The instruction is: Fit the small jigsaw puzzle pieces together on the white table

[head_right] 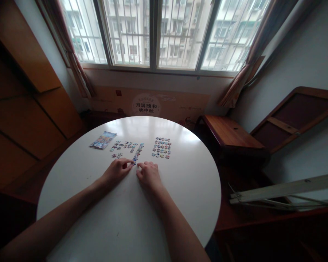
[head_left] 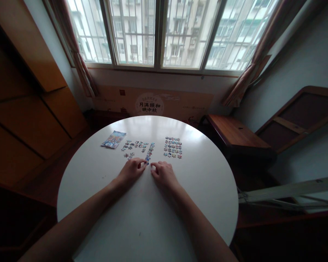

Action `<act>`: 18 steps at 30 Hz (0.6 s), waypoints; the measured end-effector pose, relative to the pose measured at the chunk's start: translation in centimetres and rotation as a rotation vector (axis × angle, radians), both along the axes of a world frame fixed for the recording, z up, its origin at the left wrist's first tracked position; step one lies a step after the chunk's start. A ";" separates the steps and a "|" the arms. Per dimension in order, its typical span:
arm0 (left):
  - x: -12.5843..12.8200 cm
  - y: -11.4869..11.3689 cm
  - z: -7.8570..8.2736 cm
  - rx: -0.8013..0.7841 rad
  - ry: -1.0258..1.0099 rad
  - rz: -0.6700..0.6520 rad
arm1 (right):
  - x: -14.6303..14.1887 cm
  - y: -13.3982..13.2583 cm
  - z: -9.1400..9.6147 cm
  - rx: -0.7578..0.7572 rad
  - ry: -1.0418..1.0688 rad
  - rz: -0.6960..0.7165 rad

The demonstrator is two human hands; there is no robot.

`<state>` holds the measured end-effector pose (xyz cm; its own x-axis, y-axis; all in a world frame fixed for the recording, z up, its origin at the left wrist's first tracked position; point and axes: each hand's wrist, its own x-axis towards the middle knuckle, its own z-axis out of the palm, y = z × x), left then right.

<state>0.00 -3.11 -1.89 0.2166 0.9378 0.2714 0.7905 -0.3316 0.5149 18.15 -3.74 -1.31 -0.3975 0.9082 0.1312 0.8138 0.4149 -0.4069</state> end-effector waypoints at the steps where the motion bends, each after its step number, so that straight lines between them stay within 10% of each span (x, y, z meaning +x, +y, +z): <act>1: 0.0 0.0 0.0 0.006 0.000 -0.010 | 0.0 0.0 0.0 0.000 0.001 0.001; 18: 0.1 -0.2 -0.1 -0.021 0.042 0.038 | 0.0 -0.1 0.1 0.004 0.010 0.006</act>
